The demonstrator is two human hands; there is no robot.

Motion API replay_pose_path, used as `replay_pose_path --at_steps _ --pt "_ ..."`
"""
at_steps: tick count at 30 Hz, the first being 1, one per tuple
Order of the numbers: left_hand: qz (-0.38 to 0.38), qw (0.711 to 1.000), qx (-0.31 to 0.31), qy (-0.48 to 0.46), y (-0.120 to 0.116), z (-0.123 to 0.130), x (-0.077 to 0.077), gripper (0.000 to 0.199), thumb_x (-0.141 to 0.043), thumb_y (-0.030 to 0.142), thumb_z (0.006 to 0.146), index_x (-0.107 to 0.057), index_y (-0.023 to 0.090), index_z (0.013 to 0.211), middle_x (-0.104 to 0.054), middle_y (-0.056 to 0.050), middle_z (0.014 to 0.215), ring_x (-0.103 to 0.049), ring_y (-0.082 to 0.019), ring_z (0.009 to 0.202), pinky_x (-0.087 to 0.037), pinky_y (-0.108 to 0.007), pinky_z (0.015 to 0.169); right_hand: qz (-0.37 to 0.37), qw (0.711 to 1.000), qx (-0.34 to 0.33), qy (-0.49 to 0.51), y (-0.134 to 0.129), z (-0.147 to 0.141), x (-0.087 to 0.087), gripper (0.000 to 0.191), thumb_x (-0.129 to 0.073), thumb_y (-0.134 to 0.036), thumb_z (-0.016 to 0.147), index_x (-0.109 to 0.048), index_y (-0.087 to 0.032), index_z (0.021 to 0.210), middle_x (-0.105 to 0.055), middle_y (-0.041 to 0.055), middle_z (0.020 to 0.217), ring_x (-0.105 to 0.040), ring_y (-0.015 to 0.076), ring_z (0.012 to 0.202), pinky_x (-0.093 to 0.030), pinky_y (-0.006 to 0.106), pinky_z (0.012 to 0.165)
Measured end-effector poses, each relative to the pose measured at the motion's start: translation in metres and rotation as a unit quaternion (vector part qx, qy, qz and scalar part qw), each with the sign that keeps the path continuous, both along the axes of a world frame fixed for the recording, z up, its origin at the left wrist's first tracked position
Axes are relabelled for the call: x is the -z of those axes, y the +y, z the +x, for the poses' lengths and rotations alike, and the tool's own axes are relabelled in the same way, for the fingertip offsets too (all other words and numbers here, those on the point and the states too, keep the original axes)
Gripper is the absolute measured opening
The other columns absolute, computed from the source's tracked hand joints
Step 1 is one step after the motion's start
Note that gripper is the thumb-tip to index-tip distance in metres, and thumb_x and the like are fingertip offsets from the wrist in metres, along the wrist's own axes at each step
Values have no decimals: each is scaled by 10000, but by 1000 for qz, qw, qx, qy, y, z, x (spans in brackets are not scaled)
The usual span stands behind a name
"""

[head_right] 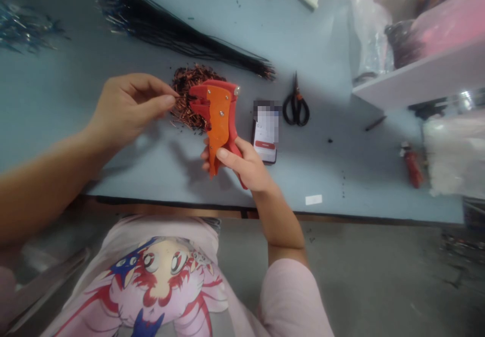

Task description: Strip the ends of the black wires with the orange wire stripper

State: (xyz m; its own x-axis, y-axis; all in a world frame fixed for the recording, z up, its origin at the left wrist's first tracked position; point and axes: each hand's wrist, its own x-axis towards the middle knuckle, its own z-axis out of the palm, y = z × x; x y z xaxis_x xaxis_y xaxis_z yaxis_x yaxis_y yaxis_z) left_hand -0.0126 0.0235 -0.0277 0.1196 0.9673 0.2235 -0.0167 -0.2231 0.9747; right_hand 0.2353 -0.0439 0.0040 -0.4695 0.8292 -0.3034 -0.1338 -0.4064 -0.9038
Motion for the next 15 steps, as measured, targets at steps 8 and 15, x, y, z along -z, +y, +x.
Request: replay_pose_path --at_steps 8,15 --pt "-10 1000 14 7 -7 2 -8 164 -819 344 798 -741 200 809 -685 24 713 -547 -93 617 -444 -265 583 12 1000 -7 0 -2 -2 -2 395 -746 -443 886 -644 -126 1099 -697 69 898 -718 192 740 -621 331 617" --pt "-20 1000 22 -4 -4 0 -5 216 -823 405 815 -728 211 825 -642 43 653 -499 -79 572 -418 -256 538 18 1000 -12 -5 -1 -2 -4 397 -733 -467 887 -641 -140 1092 -685 61 892 -704 192 730 -614 332 595"
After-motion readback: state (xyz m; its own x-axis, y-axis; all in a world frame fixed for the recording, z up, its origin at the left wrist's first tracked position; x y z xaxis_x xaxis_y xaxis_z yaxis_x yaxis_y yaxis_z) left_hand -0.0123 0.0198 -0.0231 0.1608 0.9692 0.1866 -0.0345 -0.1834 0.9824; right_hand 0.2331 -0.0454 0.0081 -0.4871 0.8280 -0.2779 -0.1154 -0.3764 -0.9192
